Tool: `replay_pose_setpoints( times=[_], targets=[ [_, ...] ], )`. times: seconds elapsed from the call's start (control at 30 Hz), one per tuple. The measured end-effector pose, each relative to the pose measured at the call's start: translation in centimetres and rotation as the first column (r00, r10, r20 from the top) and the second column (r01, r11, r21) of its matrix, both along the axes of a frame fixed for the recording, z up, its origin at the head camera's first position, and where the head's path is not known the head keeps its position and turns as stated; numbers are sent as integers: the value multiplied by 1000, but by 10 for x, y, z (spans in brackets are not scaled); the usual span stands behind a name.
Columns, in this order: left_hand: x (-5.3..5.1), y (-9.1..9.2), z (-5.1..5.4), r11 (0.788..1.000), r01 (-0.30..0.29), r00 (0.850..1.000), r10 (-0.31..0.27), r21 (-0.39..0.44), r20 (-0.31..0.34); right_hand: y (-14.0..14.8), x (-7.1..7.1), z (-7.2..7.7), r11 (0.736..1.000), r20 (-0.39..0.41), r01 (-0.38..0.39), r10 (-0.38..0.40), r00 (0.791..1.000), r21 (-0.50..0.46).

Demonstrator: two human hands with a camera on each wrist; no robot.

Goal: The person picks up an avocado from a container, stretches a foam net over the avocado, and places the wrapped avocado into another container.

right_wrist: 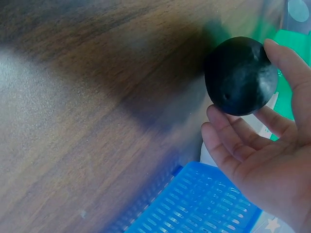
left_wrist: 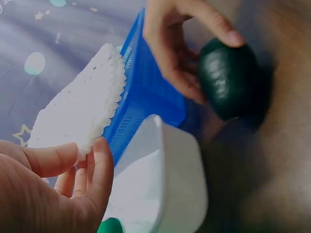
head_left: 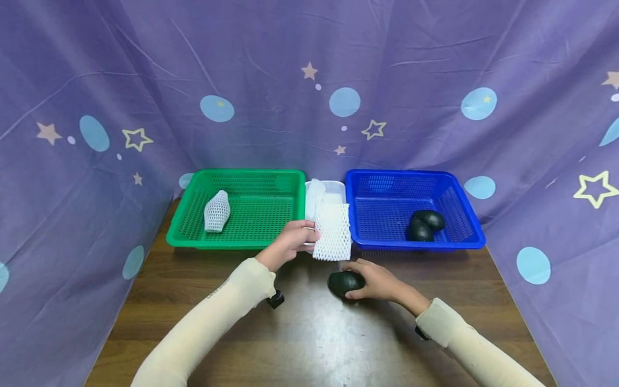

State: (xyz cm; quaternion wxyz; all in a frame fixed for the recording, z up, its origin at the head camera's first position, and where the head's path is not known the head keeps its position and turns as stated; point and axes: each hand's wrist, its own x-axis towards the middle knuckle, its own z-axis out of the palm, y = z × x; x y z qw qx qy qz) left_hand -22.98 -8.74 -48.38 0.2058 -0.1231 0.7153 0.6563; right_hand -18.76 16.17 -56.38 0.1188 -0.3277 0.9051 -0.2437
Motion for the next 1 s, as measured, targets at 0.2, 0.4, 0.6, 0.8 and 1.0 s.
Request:
replay_pose_setpoints(
  times=[0.2, 0.4, 0.6, 0.8, 1.0],
  targets=[
    [20, -5, -17, 999, 47, 998, -46, -27, 32, -1, 1, 2, 1000, 17, 26, -26, 1000, 5],
    [33, -15, -33, 992, 111, 993, -108, -54, 54, 0, 3, 1, 1000, -1, 18, -18, 1000, 3],
    [40, -25, -45, 990, 125, 991, -122, -59, 60, 0, 3, 0, 1000, -10, 15, -15, 1000, -2],
    [45, -29, -51, 992, 113, 992, -110, -50, 63, 0, 5, 0, 1000, 0, 23, -23, 1000, -1],
    [48, -31, -53, 992, 103, 992, -97, -71, 81, 0, 6, 2, 999, 11, 35, -35, 999, -7]
  ],
)
